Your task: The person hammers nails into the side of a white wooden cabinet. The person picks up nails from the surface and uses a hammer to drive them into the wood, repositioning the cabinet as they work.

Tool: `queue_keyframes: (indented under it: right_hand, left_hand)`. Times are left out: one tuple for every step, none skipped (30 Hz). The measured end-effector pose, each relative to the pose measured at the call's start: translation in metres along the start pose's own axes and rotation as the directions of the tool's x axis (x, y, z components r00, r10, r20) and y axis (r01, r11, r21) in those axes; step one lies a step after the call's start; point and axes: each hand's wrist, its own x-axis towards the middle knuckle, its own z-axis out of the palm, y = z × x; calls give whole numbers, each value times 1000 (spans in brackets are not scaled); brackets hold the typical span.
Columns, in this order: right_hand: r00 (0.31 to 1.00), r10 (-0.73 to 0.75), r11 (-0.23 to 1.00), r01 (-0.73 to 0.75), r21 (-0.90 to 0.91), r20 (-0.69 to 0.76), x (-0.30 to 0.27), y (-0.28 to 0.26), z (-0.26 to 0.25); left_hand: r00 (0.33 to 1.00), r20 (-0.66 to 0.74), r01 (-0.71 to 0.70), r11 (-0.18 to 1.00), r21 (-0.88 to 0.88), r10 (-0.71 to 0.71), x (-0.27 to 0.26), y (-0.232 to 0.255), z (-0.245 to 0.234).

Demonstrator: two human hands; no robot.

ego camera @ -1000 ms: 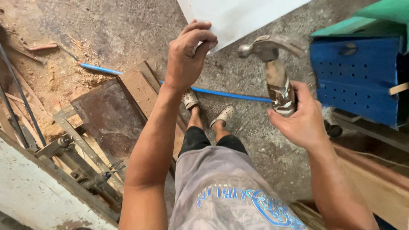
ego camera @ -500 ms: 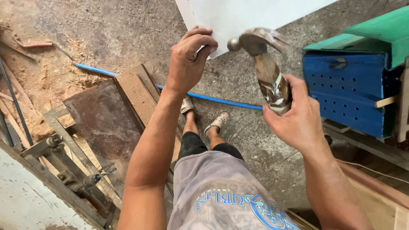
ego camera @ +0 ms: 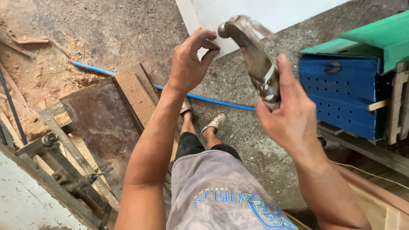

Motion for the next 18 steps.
queue_keyframes:
  right_hand:
    - [999, -30, 999, 30, 20, -18, 1, 0, 1]
    - [997, 46, 998, -44, -37, 65, 3, 0, 2]
    - [982, 126, 989, -112, -100, 142, 6, -1, 4]
    - [955, 207, 971, -173, -166, 213, 9, -2, 4]
    - [975, 147, 982, -124, -143, 167, 9, -4, -2]
    - [990, 84, 990, -71, -121, 113, 9, -5, -9]
    - [998, 22, 995, -16, -102, 57, 10, -5, -13]
    - [999, 34, 998, -32, -46, 32, 6, -8, -15]
    - [999, 48, 999, -48, 10, 9, 3, -10, -15]
    - [997, 72, 996, -70, 60, -28, 0, -12, -14]
    - [993, 113, 993, -114, 20, 45, 0, -12, -11]
    - [984, 140, 990, -138, -24, 110, 7, -10, -5]
    - [970, 169, 985, -160, -69, 173, 11, -8, -3]
    - [968, 171, 983, -155, -99, 185, 12, -8, -4]
    - [965, 173, 980, -150, -128, 196, 13, -7, -5]
    - [963, 177, 977, -146, -156, 204, 14, -6, -7]
    - [989, 98, 990, -85, -115, 107, 13, -5, -8]
    - [999, 32, 997, -30, -73, 30, 5, -7, -10]
  left_hand:
    - [999, 4, -32, 999, 24, 32, 1, -1, -1]
    - [998, 7, -64, 997, 50, 64, 1, -1, -1]
    - [999, 4, -47, 999, 23, 47, 1, -1, 0]
    - [1000, 1, -31, 1000, -2, 31, 1, -1, 0]
    - [1000, -2, -15, 1000, -28, 15, 2, -1, 0]
    - [1000, -2, -23, 999, -42, 23, 6, -2, 0]
    - [1000, -2, -31, 998, -57, 31, 9, -3, 1]
    - [1000, 2, -15, 997, -73, 15, 3, -1, 1]
    - [999, -20, -39, 998, -54, 38, -1, 0, 1]
    - [997, -32, -74, 996, -42, 73, 2, 0, 1]
    - [993, -43, -109, 994, -30, 108, 3, 0, 1]
    - [997, -30, -75, 995, -65, 73, 4, 0, 2]
    - [999, -15, -40, 994, -100, 39, 4, 1, 1]
    - [1000, -2, -2, 991, -133, 2, 4, 1, 0]
    - [1000, 0, -7, 991, -137, 7, 3, 1, 1]
    - [1000, 4, -13, 990, -139, 14, 3, 0, 1]
    - [1000, 9, -20, 990, -142, 21, 5, -1, 2]
    - [1000, 10, -9, 990, -142, 10, -1, -1, 1]
